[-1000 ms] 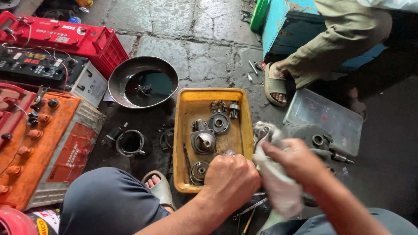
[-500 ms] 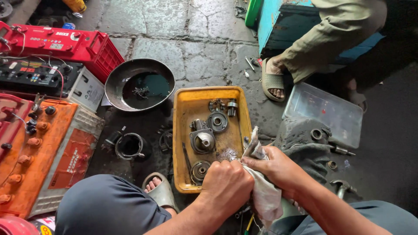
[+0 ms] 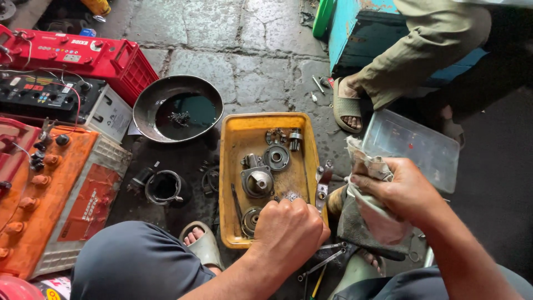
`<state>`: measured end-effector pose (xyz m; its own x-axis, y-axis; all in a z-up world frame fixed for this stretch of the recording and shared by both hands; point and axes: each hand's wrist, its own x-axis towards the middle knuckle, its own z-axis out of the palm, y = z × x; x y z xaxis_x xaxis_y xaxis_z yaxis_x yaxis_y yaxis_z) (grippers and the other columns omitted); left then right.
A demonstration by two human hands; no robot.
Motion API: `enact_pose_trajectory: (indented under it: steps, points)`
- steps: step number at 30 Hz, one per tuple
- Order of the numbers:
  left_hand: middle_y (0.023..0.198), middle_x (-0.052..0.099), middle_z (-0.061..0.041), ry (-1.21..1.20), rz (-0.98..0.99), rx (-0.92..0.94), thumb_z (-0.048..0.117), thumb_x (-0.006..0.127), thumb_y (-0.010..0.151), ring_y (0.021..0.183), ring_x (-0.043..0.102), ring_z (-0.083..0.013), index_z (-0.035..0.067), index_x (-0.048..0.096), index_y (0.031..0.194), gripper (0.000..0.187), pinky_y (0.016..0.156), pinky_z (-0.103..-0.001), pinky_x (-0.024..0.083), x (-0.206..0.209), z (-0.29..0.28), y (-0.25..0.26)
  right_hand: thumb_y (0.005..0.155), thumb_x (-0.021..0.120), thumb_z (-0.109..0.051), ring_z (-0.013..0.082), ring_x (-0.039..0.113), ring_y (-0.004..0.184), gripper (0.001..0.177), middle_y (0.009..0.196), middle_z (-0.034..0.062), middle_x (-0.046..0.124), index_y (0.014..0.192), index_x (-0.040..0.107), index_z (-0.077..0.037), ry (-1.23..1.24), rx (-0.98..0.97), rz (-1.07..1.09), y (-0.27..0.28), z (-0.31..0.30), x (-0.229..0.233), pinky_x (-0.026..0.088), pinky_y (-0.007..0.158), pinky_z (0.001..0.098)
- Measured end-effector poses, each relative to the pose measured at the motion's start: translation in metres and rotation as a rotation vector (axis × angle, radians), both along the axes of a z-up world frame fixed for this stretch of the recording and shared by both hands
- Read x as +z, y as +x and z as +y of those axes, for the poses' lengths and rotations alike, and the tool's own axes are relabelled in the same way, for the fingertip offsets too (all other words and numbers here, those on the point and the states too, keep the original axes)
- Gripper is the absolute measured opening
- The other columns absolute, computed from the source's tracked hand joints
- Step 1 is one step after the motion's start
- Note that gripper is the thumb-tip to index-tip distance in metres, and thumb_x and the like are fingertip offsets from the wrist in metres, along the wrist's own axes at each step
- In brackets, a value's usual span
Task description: Cleaning and inspecting small mechanical components with a cloth and a screwdriver.
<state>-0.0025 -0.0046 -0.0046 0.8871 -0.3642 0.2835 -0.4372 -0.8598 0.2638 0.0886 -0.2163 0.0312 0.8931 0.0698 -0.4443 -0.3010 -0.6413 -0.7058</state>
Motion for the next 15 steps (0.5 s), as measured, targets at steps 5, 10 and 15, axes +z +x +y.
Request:
enact_pose_trajectory:
  steps: [5, 10, 15]
  points:
    - [0.059, 0.063, -0.011, -0.005, 0.024, 0.003, 0.029, 0.071, 0.079, 0.056, 0.066, -0.0269, 0.005, 0.069, 0.063, 0.028, 0.050, -0.041, 0.050, -0.002, -0.001, -0.001, 0.084, 0.078, -0.023, 0.0143, 0.065, 0.059, 0.022, 0.073, 0.0079, 0.077, 0.088, 0.080, -0.002, 0.187, -0.027, 0.015, -0.007, 0.006, -0.010, 0.051, 0.056, 0.0319]
    - [0.060, 0.063, -0.011, 0.059, 0.036, -0.024, 0.029, 0.070, 0.079, 0.057, 0.066, -0.0264, 0.006, 0.069, 0.065, 0.028, 0.051, -0.041, 0.051, -0.003, -0.002, -0.001, 0.090, 0.076, -0.026, 0.0135, 0.065, 0.060, 0.025, 0.074, 0.0100, 0.078, 0.088, 0.081, -0.002, 0.181, 0.034, -0.016, -0.019, 0.025, -0.021, 0.052, 0.057, 0.0321]
    - [0.060, 0.064, -0.011, -0.030, 0.033, 0.000, 0.031, 0.071, 0.079, 0.056, 0.067, -0.0268, 0.006, 0.069, 0.064, 0.029, 0.050, -0.041, 0.051, -0.002, -0.001, -0.001, 0.094, 0.066, -0.027, 0.0169, 0.073, 0.064, 0.024, 0.081, 0.0088, 0.078, 0.097, 0.074, -0.005, 0.306, -0.222, -0.156, -0.013, 0.020, 0.000, 0.058, 0.059, 0.0364]
